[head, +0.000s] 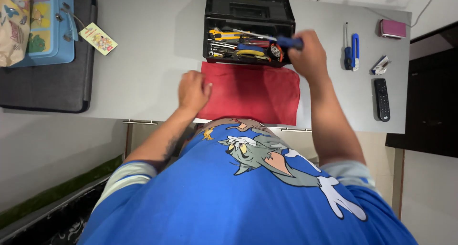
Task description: Cleaning and organizing various tools from a toolbox on a desk.
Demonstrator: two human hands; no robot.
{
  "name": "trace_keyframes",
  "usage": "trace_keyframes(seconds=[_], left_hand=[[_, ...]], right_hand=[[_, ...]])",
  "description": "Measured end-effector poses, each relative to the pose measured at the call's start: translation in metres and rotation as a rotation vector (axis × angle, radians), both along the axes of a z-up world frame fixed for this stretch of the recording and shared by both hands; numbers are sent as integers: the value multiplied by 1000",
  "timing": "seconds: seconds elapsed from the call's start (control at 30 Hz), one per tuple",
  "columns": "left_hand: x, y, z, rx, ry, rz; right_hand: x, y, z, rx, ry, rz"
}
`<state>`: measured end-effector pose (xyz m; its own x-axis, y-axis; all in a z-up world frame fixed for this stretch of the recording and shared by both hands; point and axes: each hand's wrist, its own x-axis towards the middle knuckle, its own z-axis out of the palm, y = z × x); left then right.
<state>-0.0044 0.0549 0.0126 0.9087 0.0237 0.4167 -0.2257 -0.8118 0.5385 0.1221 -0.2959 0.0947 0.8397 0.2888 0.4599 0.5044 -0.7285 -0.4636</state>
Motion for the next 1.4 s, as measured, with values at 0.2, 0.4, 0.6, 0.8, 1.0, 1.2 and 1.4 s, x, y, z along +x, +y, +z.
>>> trace_keyframes(seconds=[0.2, 0.4, 0.6, 0.8, 1.0, 1.2, 1.4], left_hand=[[-1, -2, -13, 110, 316, 86], [6, -16, -44, -442, 624, 86], [-1, -13, -120, -1996, 507, -210], [-3, -28, -93, -1860, 526, 107], [0, -39, -98, -1825, 681, -104], [2, -53, -63, -1811, 640, 75], [15, -57, -91, -1697, 576, 211]], right_hand=[[-78, 0, -42, 291, 444, 93], [-110, 49, -100, 440, 1035, 83], [-103, 95, -95, 773, 1183, 208], [-96, 105, -102, 693, 1203, 329], [-97, 106, -106, 699, 1207, 366], [-91, 104, -125, 419, 1069, 422], [-99, 81, -84, 43, 796, 376]])
